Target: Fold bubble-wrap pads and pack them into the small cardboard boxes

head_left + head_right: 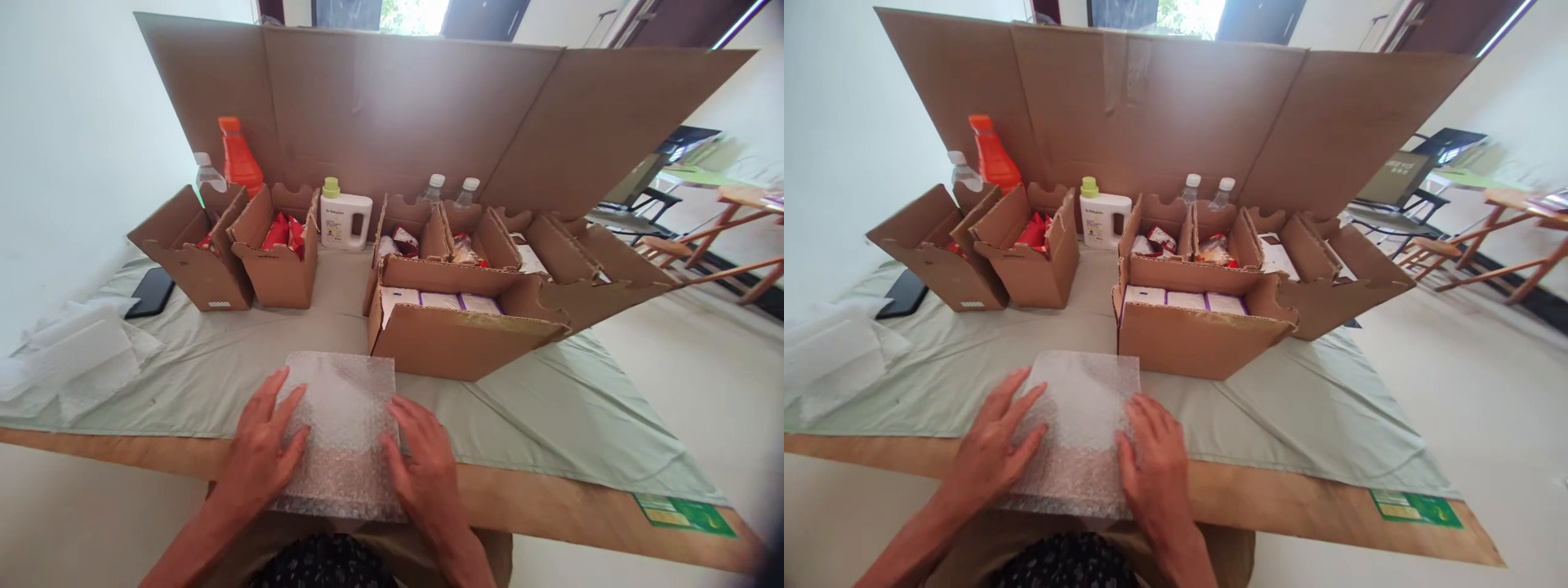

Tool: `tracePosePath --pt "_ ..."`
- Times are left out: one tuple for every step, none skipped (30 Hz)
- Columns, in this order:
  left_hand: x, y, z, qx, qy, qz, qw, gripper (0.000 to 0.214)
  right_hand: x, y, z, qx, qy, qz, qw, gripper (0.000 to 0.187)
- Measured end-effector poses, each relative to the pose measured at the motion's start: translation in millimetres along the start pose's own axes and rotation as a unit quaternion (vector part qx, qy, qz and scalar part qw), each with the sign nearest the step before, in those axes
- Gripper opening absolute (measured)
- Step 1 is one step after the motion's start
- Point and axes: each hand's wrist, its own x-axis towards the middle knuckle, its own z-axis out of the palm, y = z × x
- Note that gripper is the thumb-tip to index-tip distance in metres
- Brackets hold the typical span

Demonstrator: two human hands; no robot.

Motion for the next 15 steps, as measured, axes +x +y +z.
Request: tracePosePath --pt "5 3 6.3 0.012 -0.02 0.032 0.999 0.042 8 -6 7 -0.013 -0.031 -0.033 0.999 0.035" --pt "9 5 12.7 0.024 -0.044 0.053 0.997 0.045 15 -11 15 -0.027 -0.069 -0.051 0.996 0.04" --pt "12 5 18.5 0.037 -0.07 0.068 0.995 0.046 20 -14 22 -0.042 -0.105 -0.054 0.992 0.043" --pt "14 4 23.1 0.049 -0.097 0.079 0.991 0.048 23 -15 28 -0.056 -0.136 -0.047 0.988 0.044" --pt "14 1 25.9 0.06 -0.123 0.089 0.987 0.049 24 -15 33 -0.068 -0.157 -0.035 0.985 0.044" --pt "13 -3 26.9 0.068 -0.146 0.1 0.982 0.051 22 -14 35 -0.077 -0.17 -0.022 0.982 0.043" --pt "10 -7 25.9 0.071 -0.165 0.111 0.977 0.052 17 -13 36 -0.083 -0.177 -0.012 0.981 0.044" --pt "6 -11 23.5 0.07 -0.18 0.122 0.973 0.054 11 -12 36 -0.087 -0.18 -0.005 0.98 0.045" --pt "1 -13 20.1 0.066 -0.19 0.133 0.971 0.055 4 -13 33 -0.088 -0.181 -0.003 0.98 0.046" --pt "-3 -15 16.3 0.062 -0.192 0.138 0.97 0.056 -2 -14 30 -0.088 -0.181 0.0 0.98 0.046" --pt "-6 -15 12.8 0.059 -0.188 0.137 0.971 0.055 -8 -16 26 -0.089 -0.179 0.004 0.98 0.046" --pt "-7 -15 10.2 0.058 -0.179 0.131 0.973 0.053 -11 -19 22 -0.092 -0.175 0.01 0.98 0.046" --pt "-7 -14 9.0 0.058 -0.167 0.12 0.977 0.052 -12 -21 19 -0.095 -0.169 0.014 0.981 0.046" --pt "-6 -13 9.3 0.058 -0.154 0.109 0.98 0.051 -11 -24 17 -0.099 -0.162 0.017 0.982 0.046" --pt "-3 -12 11.2 0.057 -0.143 0.1 0.983 0.05 -8 -25 16 -0.102 -0.156 0.016 0.982 0.046"
